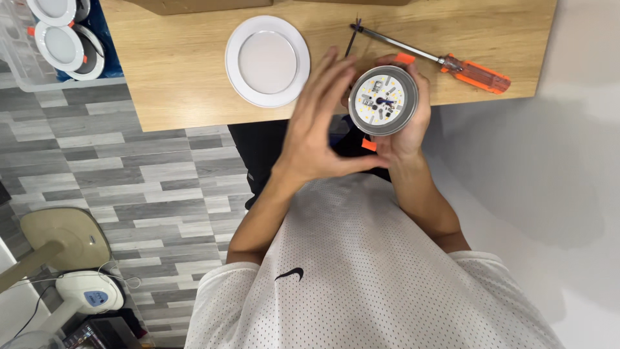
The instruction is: The person assembles a white electrical box with a blue component using a screwdriver. They then handle a circular LED light fixture, placing it on the table and manipulating its wires.
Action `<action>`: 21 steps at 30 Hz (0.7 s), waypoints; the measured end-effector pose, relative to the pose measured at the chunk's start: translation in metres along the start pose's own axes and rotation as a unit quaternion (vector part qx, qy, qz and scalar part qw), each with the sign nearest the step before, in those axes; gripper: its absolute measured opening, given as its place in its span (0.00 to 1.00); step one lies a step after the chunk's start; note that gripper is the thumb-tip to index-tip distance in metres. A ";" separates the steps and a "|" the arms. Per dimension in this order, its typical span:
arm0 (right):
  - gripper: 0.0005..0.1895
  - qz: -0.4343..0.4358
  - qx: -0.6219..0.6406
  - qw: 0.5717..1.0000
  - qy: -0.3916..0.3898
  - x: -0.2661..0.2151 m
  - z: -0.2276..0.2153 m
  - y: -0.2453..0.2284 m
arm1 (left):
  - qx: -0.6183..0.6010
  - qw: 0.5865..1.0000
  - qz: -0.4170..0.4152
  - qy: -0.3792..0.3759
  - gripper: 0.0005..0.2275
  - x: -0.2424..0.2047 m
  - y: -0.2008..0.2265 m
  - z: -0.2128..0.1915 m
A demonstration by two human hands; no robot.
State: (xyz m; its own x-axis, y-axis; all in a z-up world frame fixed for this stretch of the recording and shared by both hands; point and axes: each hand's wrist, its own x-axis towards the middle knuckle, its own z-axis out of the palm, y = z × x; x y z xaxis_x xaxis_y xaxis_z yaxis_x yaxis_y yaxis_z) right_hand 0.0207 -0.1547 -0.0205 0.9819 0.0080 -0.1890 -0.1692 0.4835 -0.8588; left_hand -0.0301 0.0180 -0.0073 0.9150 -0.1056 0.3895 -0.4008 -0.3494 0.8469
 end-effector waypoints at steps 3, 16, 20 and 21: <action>0.18 0.024 -0.006 1.000 0.001 -0.003 0.002 -0.002 | 0.036 0.999 0.008 -0.015 0.53 0.004 -0.010 0.023; 0.23 -0.312 -0.657 0.673 -0.133 0.012 -0.105 -0.101 | 0.105 0.994 0.003 0.028 0.38 0.013 -0.027 0.030; 0.15 -0.335 -0.634 0.679 -0.157 0.024 -0.140 -0.088 | 0.145 0.989 0.001 0.022 0.38 0.013 -0.029 0.035; 0.13 -0.335 -0.605 0.707 -0.148 0.022 -0.144 -0.086 | 0.157 0.987 -0.005 0.019 0.38 0.012 -0.029 0.036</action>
State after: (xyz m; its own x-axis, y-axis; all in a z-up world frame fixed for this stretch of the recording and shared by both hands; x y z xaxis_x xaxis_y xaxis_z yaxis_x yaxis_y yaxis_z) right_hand 0.0451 -0.3227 -0.0194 0.8205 0.4014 0.4069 0.5695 -0.6357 -0.5212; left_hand -0.0059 -0.0063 -0.0403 0.9144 -0.0683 0.3991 -0.3519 -0.6216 0.6998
